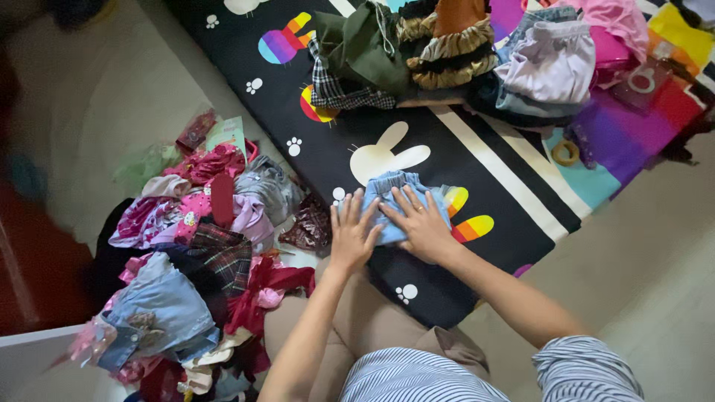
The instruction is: The person folds items of clothing from a pile and places them into organized stacks on a colorful mat.
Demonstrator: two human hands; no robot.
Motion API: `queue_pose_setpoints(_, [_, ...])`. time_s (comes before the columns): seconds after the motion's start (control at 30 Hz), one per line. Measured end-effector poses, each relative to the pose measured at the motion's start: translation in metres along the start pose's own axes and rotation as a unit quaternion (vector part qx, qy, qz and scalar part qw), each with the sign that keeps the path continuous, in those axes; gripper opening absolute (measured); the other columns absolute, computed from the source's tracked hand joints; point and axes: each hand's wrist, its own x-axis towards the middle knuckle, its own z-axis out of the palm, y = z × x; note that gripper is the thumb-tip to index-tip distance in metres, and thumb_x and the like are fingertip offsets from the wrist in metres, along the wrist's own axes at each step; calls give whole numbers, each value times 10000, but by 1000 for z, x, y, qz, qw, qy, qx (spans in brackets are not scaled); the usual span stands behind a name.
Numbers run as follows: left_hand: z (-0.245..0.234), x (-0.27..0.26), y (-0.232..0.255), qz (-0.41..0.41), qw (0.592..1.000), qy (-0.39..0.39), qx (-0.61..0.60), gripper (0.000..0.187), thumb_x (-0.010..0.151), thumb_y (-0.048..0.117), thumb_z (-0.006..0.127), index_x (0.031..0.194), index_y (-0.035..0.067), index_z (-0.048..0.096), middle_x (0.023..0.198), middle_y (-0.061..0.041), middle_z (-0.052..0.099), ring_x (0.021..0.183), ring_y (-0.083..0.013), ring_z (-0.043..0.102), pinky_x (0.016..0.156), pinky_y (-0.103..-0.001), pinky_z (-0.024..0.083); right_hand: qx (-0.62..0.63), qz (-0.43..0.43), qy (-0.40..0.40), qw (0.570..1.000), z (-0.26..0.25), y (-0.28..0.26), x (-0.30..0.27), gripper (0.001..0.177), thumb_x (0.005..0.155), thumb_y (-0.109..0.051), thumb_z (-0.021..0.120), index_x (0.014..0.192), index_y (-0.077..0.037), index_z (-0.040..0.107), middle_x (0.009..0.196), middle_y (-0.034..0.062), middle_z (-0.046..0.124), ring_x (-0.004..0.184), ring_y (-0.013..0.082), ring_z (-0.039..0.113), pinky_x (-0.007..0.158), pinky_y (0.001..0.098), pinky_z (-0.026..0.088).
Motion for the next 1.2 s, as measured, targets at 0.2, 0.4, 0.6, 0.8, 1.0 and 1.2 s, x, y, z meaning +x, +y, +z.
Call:
queue_pose_setpoints(0.2, [-11, -81, -43, -167, 966, 150, -125, 409, 990, 209, 582, 1373, 67, 610, 1483, -175, 551, 1388, -353, 480, 1182, -473, 321, 480, 226, 58, 845, 40, 94, -2, 463, 841, -50, 473, 1258, -74, 672, 1203, 189, 723, 1125, 297, 705, 992, 421, 549])
queue_pose_setpoints(0.4, [5, -177, -72, -291, 938, 99, -159, 359, 1034, 220, 520, 1331, 39, 609, 1354, -168, 621, 1272, -334, 584, 1100, -424, 434, -4, 211, 504, 838, 1, 252, -13, 243, 1121, -151, 632, 1298, 13, 655, 1189, 259, 709, 1075, 434, 668, 933, 520, 504])
queue_pose_setpoints(0.6, [21, -169, -70, -336, 935, 58, -101, 399, 1019, 320, 522, 1297, 61, 641, 1335, -158, 638, 1251, -338, 579, 1076, -431, 433, -28, 121, 471, 873, -70, 321, 2, 482, 972, 16, 580, 1448, -50, 617, 1469, 219, 624, 1413, 409, 555, 1214, 494, 389])
queue_pose_setpoints(0.8, [29, -170, -80, -334, 933, 74, -112, 409, 1015, 337, 519, 1293, 66, 647, 1315, -162, 648, 1241, -340, 589, 1062, -438, 442, -16, 260, 203, 944, -16, 370, 28, 712, 849, -158, 543, 1557, -236, 560, 1506, 186, 537, 1415, 453, 438, 1166, 709, 245])
queue_pose_setpoints(1.0, [39, -176, -90, -319, 938, 88, -106, 392, 1009, 332, 526, 1260, 57, 652, 1258, -170, 667, 1179, -357, 615, 1019, -444, 474, -38, 239, 227, 943, -13, 370, 29, 734, 842, -344, 651, 1555, -200, 552, 1483, 213, 530, 1390, 479, 433, 1125, 741, 232])
queue_pose_setpoints(1.2, [52, -180, -99, -294, 942, 161, 10, 303, 906, 226, 650, 1182, 103, 678, 1311, -127, 646, 1222, -338, 584, 1036, -461, 456, -73, 219, 328, 916, -26, 329, 33, 529, 813, -262, 682, 1299, -76, 589, 1254, 185, 575, 1283, 419, 500, 1078, 698, 309])
